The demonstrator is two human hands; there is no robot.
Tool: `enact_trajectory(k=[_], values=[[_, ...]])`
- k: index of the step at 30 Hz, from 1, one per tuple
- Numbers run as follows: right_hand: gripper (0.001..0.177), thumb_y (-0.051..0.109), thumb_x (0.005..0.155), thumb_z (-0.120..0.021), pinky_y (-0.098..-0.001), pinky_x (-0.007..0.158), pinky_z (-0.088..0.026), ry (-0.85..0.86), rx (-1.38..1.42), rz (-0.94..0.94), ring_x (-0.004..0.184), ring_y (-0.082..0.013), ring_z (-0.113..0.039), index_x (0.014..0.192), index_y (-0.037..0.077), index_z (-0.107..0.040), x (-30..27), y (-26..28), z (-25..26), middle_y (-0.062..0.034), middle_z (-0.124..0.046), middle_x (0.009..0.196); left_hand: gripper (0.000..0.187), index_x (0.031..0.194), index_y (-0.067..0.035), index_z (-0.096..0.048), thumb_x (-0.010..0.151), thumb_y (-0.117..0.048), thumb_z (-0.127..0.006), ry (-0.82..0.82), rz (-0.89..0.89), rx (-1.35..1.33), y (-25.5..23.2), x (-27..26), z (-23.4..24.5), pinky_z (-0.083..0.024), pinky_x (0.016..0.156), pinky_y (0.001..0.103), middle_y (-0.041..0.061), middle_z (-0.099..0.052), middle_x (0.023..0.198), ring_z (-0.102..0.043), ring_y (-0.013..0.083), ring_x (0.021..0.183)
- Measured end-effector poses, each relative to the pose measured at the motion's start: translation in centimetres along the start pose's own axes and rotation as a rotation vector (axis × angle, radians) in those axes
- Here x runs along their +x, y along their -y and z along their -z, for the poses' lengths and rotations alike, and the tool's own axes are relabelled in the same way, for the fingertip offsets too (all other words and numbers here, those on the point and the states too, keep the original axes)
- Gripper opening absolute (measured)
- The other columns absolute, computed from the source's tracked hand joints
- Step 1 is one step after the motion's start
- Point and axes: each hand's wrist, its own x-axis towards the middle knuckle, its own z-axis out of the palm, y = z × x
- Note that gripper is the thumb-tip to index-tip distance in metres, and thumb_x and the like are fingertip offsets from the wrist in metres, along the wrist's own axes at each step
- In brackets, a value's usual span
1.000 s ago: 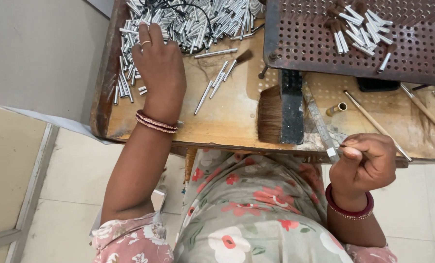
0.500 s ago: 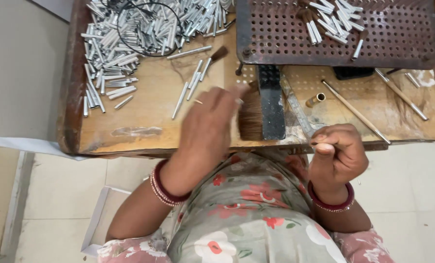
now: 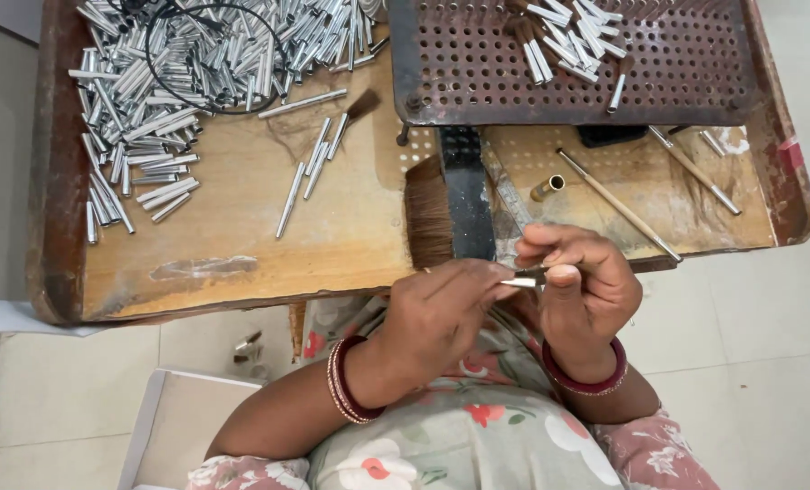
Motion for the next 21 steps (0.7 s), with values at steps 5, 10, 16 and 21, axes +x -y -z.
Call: enact_trajectory(k=[5,10,16,21], values=[[0.026,0.022,0.109,-0.066,-0.0379,0.093,-0.063,0.049,0.438,-0.278,0.100,-0.0206,-0.072,0.108,-0.002,-0.056,-0.5,1.6,0.2,-0.0217,-0.072,0.112,0.017,0.108,0.001,-0.068,0.094,0.002,-0.076,-0.257,-0.067,-0.003,0.0,-0.6,-0.3,-0.063,0.083,0.033,0.014,-0.074,0.103,-0.077,0.0273,0.095],[0.023,0.018,0.109,-0.066,-0.0354,0.088,-0.063,0.050,0.389,-0.268,0.097,-0.0188,-0.072,0.108,-0.002,-0.056,-1.3,1.6,0.3,-0.0202,-0.072,0.107,0.017,0.109,0.001,-0.068,0.094,0.002,-0.077,-0.257,-0.079,-0.021,-0.3,-1.0,-0.2,-0.063,0.083,0.033,0.014,-0.074,0.103,-0.077,0.0274,0.095],[0.021,0.018,0.109,-0.065,-0.0289,0.086,-0.062,0.085,0.151,-0.138,0.092,-0.0152,-0.072,0.108,-0.002,-0.058,-1.2,1.6,0.4,-0.0179,-0.073,0.105,0.017,0.107,0.000,-0.068,0.093,0.001,-0.078,-0.248,-0.050,-0.030,-0.7,-1.1,0.1,-0.062,0.081,0.032,0.013,-0.075,0.102,-0.077,0.0273,0.093],[0.012,0.009,0.102,-0.067,-0.0217,0.070,-0.060,0.124,-0.221,0.014,0.082,-0.0142,-0.074,0.099,-0.002,-0.063,0.7,4.0,0.4,-0.0179,-0.076,0.099,0.017,0.108,0.000,-0.069,0.093,0.005,-0.075,-0.218,-0.038,-0.068,-0.5,-1.3,0.4,-0.063,0.082,0.032,0.013,-0.075,0.102,-0.078,0.0270,0.093]])
